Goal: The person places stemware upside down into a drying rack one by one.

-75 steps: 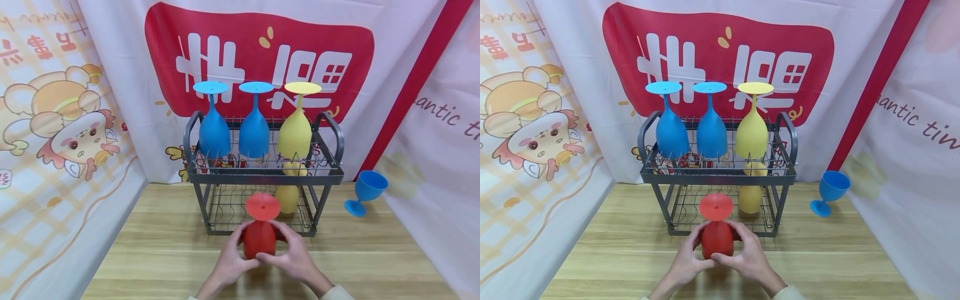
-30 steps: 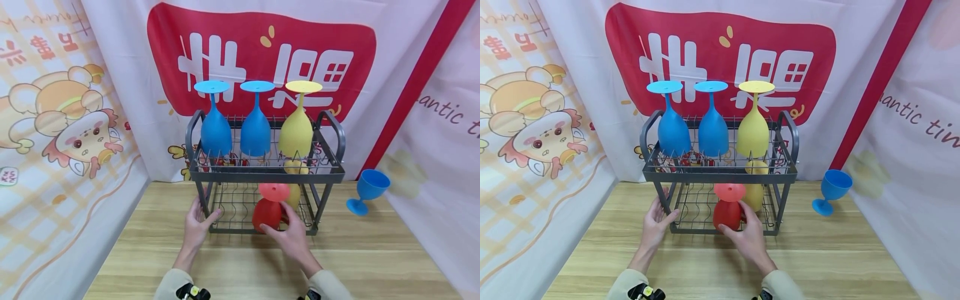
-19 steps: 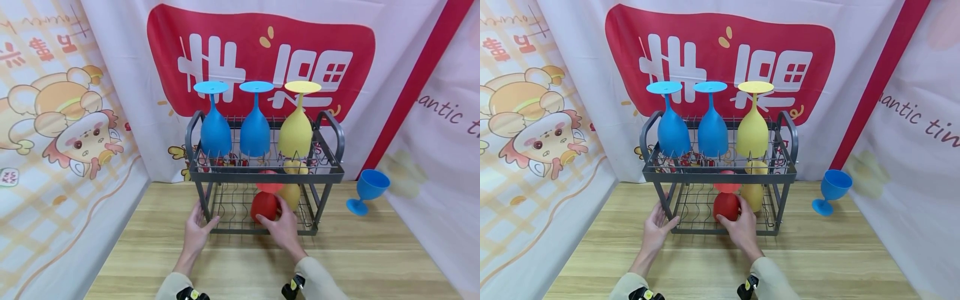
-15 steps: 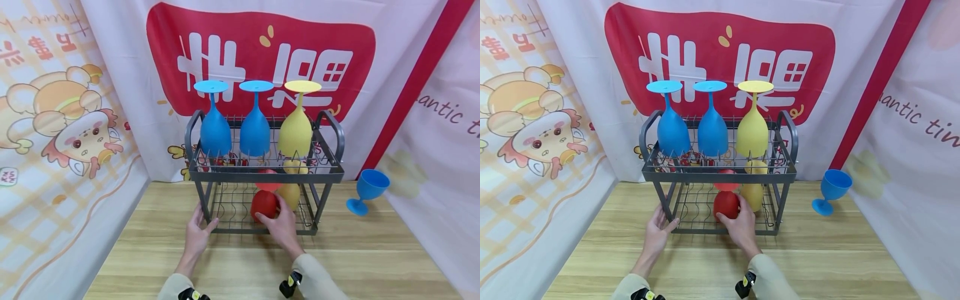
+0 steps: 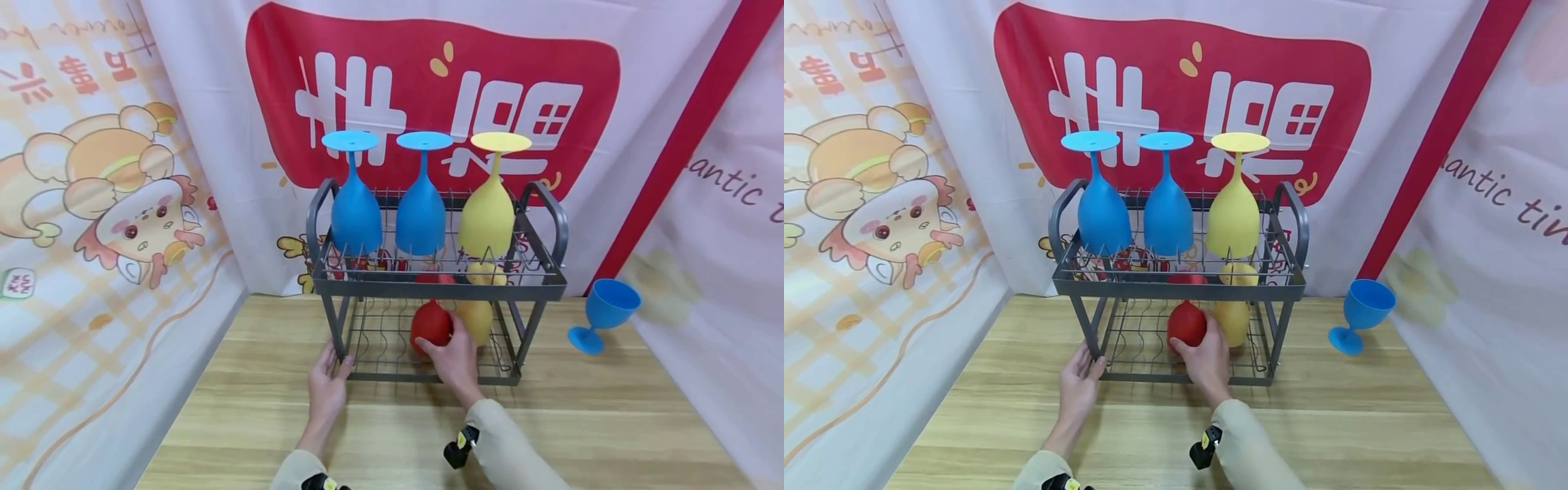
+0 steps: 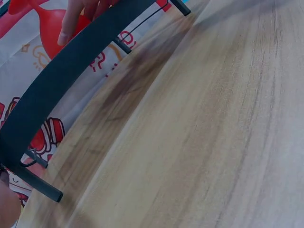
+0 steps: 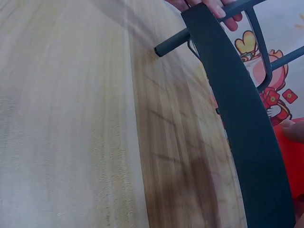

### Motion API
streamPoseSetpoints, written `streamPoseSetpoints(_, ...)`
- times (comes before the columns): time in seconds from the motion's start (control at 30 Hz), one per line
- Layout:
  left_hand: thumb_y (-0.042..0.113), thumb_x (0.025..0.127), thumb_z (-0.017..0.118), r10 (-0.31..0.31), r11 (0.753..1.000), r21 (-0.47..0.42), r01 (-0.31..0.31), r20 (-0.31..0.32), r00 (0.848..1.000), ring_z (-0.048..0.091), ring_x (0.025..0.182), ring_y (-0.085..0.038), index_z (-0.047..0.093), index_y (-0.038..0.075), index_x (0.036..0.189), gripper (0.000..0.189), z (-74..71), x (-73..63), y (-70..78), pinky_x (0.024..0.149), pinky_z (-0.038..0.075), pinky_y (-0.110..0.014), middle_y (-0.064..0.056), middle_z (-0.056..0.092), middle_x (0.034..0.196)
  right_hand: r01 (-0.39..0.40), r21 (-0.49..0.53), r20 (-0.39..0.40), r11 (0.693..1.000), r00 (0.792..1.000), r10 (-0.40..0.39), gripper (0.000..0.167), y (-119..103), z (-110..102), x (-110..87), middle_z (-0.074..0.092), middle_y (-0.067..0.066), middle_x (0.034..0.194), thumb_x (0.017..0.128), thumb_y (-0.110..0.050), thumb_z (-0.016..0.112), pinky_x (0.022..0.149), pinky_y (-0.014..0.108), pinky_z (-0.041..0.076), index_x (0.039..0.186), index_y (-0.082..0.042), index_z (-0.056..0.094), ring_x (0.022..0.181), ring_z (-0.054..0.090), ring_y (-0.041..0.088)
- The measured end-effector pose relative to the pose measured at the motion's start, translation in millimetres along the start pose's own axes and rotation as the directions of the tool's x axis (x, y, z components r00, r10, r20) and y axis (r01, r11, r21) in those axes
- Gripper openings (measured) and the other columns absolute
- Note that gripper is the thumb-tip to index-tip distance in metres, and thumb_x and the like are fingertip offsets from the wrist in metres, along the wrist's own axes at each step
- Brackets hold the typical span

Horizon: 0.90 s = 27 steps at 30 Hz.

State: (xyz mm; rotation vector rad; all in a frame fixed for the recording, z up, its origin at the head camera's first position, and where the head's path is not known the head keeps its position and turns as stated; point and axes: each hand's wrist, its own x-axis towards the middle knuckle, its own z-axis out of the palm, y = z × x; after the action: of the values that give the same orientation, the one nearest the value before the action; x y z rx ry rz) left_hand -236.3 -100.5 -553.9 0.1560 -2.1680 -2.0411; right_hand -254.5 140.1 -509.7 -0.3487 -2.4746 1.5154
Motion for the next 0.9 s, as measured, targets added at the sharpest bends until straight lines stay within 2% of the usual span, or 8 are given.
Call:
streamPoseSetpoints(0.3,0.006,0.102,0.065,0.031,0.999,-0.015,-0.031,-0.006,1.000,0.040,0.156,-0.039,0.042,0.006,0.160,0.063,1.6,-1.0,-3.0,0.132,0.026,-0.052,-0.019,0.046,0.163,-0.015,0.016,0.007,1.000,1.000,0.015,0.089,0.0,6.2,13.1,0.049,0.010,0.160,0.090,-0.025,0.086,0.104,0.061,0.059,0.163,-0.022,0.036,0.145,0.049,0.040)
streamPoseSetpoints(0.57,0.005,0.102,0.064,0.038,0.998,-0.043,-0.038,-0.003,0.999,0.040,0.157,-0.039,0.042,0.006,0.160,0.062,1.7,-0.6,-4.2,0.131,0.027,-0.052,-0.019,0.045,0.164,0.034,-0.006,-0.005,0.999,0.999,-0.034,0.088,1.5,9.8,16.4,0.051,0.007,0.160,0.093,-0.033,0.084,0.105,0.058,0.059,0.165,-0.026,0.033,0.144,0.051,0.038)
streamPoseSetpoints(0.67,0.004,0.103,0.064,0.037,0.998,-0.047,-0.038,-0.010,0.999,0.040,0.156,-0.040,0.042,0.004,0.160,0.061,0.6,-0.3,-6.2,0.131,0.028,-0.052,-0.020,0.045,0.164,0.038,-0.023,-0.034,0.999,0.999,-0.038,0.084,1.5,10.1,13.7,0.055,0.009,0.157,0.092,-0.034,0.084,0.106,0.057,0.059,0.162,-0.023,0.038,0.142,0.055,0.038)
streamPoseSetpoints(0.83,0.004,0.103,0.064,0.041,0.998,-0.045,-0.042,-0.011,0.999,0.041,0.156,-0.039,0.041,0.004,0.160,0.062,0.7,1.5,-8.1,0.130,0.030,-0.049,-0.020,0.046,0.163,0.030,-0.067,-0.119,0.997,0.992,-0.038,0.068,1.8,3.8,4.0,0.069,0.014,0.143,0.090,-0.039,0.086,0.101,0.051,0.062,0.146,-0.015,0.057,0.128,0.068,0.037)
streamPoseSetpoints(0.9,0.004,0.103,0.064,0.041,0.998,-0.041,-0.042,-0.007,0.999,0.041,0.156,-0.039,0.041,0.005,0.161,0.063,1.0,2.2,-8.3,0.129,0.031,-0.048,-0.019,0.046,0.163,0.040,-0.076,-0.130,0.996,0.990,-0.050,0.067,4.1,-1.5,-1.6,0.070,0.015,0.141,0.090,-0.041,0.085,0.101,0.050,0.062,0.146,-0.013,0.059,0.125,0.071,0.035)
